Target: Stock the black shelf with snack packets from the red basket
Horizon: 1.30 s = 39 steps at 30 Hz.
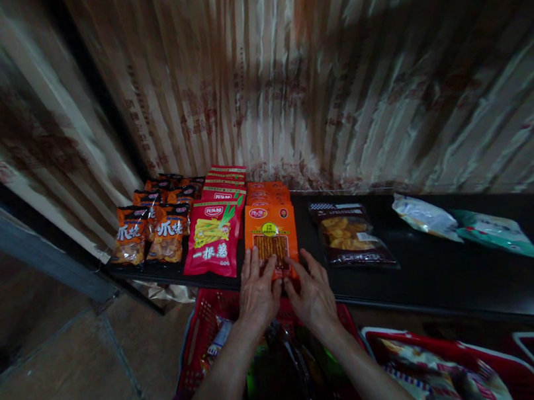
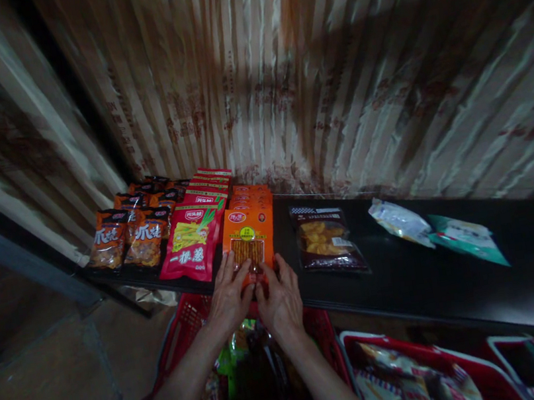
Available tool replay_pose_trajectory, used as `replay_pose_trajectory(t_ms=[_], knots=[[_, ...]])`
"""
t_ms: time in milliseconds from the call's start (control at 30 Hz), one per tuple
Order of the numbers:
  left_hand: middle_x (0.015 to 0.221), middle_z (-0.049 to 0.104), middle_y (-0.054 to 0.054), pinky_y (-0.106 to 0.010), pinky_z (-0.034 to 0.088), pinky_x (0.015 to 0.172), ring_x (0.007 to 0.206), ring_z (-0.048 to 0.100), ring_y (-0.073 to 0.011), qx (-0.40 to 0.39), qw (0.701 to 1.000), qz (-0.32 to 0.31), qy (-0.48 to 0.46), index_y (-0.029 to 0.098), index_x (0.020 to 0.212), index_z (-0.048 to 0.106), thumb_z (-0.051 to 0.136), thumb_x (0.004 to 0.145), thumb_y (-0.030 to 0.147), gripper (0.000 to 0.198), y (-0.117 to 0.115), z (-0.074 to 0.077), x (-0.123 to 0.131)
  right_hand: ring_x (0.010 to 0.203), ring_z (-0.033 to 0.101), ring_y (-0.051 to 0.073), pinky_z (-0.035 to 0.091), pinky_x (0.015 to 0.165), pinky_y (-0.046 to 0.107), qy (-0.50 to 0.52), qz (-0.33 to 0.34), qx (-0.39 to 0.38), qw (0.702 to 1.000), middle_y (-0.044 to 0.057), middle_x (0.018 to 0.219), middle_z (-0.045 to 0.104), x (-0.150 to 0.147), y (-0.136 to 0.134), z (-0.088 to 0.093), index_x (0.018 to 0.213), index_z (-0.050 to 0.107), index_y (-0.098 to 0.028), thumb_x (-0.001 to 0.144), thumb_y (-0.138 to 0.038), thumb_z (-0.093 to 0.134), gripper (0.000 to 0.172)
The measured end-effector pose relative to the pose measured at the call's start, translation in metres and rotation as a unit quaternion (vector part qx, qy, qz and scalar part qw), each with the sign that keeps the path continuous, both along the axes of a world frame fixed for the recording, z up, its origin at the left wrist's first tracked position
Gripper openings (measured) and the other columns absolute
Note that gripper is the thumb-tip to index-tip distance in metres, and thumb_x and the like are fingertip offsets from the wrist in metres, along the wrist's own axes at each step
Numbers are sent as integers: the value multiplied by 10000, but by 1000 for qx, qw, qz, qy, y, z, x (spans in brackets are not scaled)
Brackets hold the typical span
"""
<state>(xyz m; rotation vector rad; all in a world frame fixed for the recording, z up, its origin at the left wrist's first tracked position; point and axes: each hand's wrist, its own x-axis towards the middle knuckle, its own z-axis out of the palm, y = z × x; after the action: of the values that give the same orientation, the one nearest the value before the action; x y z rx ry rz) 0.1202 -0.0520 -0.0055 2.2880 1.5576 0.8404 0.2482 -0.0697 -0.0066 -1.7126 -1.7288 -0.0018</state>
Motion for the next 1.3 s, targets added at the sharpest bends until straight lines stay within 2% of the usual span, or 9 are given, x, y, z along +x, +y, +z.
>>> replay_pose_trajectory(t_ms=[167,300,467,567,667,800,967,1300], knots=[[1540,163,-112,-501,243,1117,1416,63,-294,11,1000,-2,-2,199,1317,478,497,830,154,490,0,-2,2,1380,220,272,338,1063,492,-13,64,50,997,138,1486,298,2,1,-1,1255,527,-131,887,-175,359,407],[1529,201,-119,-514,242,1115,1416,61,-290,4,1000,-7,-5,184,1305,489,474,816,114,495,0,1,2,1410,151,243,324,1078,489,-18,83,54,995,108,1502,288,3,3,2,1315,467,-159,917,-201,331,423],[1526,181,-153,-523,215,1124,1411,46,-314,-24,1000,-20,-2,151,1330,462,508,676,-2,674,1,4,1,1422,79,246,286,1096,452,-89,77,29,993,105,1475,351,-3,27,23,1318,484,-139,931,-249,310,438],[1523,181,-164,-532,208,1123,1410,37,-318,-20,999,-25,-3,133,1369,405,516,687,26,700,2,4,1,1422,12,277,239,1103,451,-148,67,-25,986,89,1487,334,-13,54,41,1344,469,-161,934,-281,314,454],[1525,191,-145,-537,215,1119,1412,60,-316,-4,1000,-23,-12,173,1364,421,533,741,97,637,2,4,2,1413,16,334,179,1096,508,-180,52,-95,978,48,1512,288,-22,82,51,1384,411,-255,930,-365,340,473],[1524,205,-139,-539,239,1109,1410,111,-321,5,1000,-20,-18,200,1330,464,588,730,155,614,1,3,2,1397,64,390,120,1080,551,-187,43,-186,964,17,1522,269,-28,105,47,1405,351,-331,915,-502,307,521],[1522,201,-154,-548,237,1105,1410,101,-329,6,1000,-24,-19,191,1299,495,609,712,163,599,0,3,3,1404,66,361,78,1084,518,-206,30,-195,959,-15,1537,226,-25,109,37,1421,291,-372,913,-558,212,547],[1523,201,-148,-554,216,1110,1410,107,-321,-25,999,-5,-25,206,1304,494,592,730,148,585,-1,11,5,1401,79,356,66,1075,523,-219,22,-200,955,-29,1540,213,-25,112,35,1428,257,-388,909,-575,161,560]])
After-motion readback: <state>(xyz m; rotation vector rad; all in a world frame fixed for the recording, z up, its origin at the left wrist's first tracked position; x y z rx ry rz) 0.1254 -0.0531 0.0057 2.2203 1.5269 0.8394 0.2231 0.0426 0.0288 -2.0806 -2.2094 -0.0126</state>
